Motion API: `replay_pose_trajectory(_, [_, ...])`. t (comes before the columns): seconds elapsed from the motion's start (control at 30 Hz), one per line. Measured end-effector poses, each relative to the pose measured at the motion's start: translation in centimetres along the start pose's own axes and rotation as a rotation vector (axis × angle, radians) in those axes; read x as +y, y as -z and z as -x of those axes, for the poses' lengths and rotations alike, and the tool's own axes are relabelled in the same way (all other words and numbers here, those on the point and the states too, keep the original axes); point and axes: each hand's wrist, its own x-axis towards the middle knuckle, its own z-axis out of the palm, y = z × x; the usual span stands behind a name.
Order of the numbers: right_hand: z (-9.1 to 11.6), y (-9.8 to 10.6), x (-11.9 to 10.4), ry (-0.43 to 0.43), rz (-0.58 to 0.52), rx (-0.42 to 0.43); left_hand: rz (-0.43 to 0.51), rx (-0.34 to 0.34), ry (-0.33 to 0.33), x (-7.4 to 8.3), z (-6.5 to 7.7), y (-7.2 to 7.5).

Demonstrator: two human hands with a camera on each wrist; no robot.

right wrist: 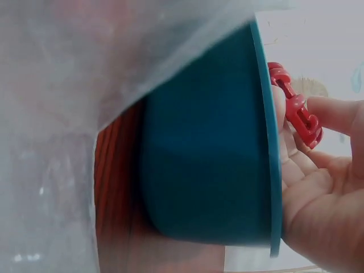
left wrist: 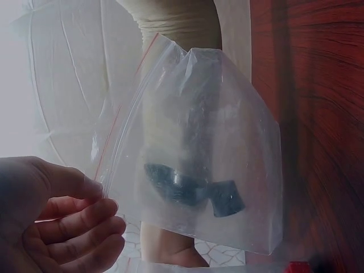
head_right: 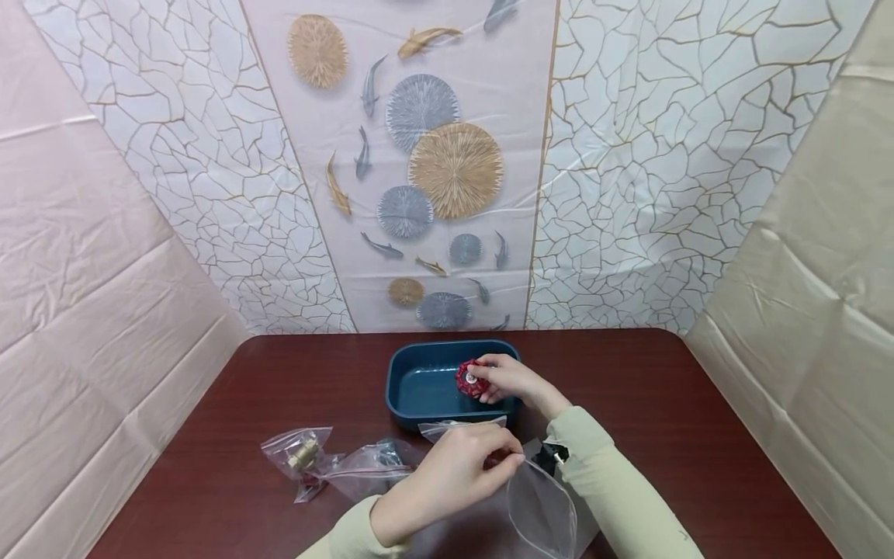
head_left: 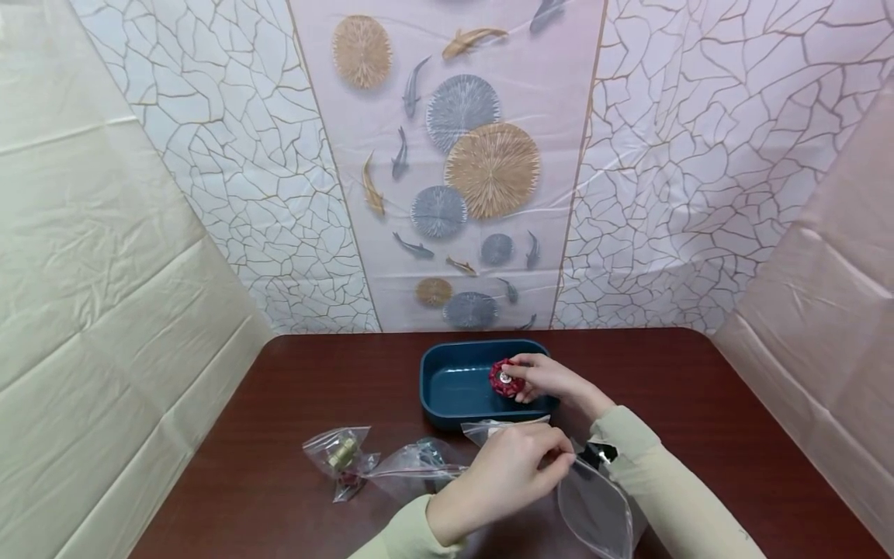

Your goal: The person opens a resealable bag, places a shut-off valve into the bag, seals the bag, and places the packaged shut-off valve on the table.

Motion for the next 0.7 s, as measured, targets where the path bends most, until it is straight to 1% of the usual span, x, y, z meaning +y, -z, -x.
replay_pose_trajectory(0.1, [-0.1, -0.3, 0.0, 0.006, -0.004, -0.011, 0.008, -0.004, 0.006, 0.0, 0.0, 0.0])
replay_pose_trajectory(0.2, [-0.2, -0.6, 0.0, 0.035, 0.053, -0.038, 0.007, -0.005, 0.005, 0.0, 0.1, 0.1])
replay_pose_trajectory(0.23, [-0.2, -0.8, 0.0, 0.056, 0.092, -0.049, 0.004, -0.003, 0.004, 0.0, 0.1, 0.1])
replay_pose_trajectory(0.3, [-0.2, -1.3, -0.1, 0.111, 0.204, -0.057, -0.007, 0.002, 0.000, 0.0, 0.1, 0.2])
replay_pose_trajectory(0.37, [-0.2, -2.0, -0.2, 0.172, 0.353, -0.051, -0.025, 0.010, -0.009, 0.1, 0.1, 0.2])
replay_pose_trajectory(0.43, [-0.1, -2.7, -0.2, 0.243, 0.528, -0.027, -0.038, 0.020, -0.021, 0.1, 0.2, 0.2])
replay_pose_trajectory(0.5, [0.0, -3.4, -0.2, 0.268, 0.648, 0.003, -0.036, 0.025, -0.024, 0.1, 0.3, 0.1])
replay_pose_trajectory(0.57, [0.0, -3.7, -0.1, 0.282, 0.717, 0.010, -0.036, 0.029, -0.027, 0.2, 0.3, 0.1])
replay_pose_trajectory(0.7, [-0.1, -3.3, -0.1, 0.271, 0.720, -0.041, -0.039, 0.035, -0.028, 0.2, 0.5, 0.1])
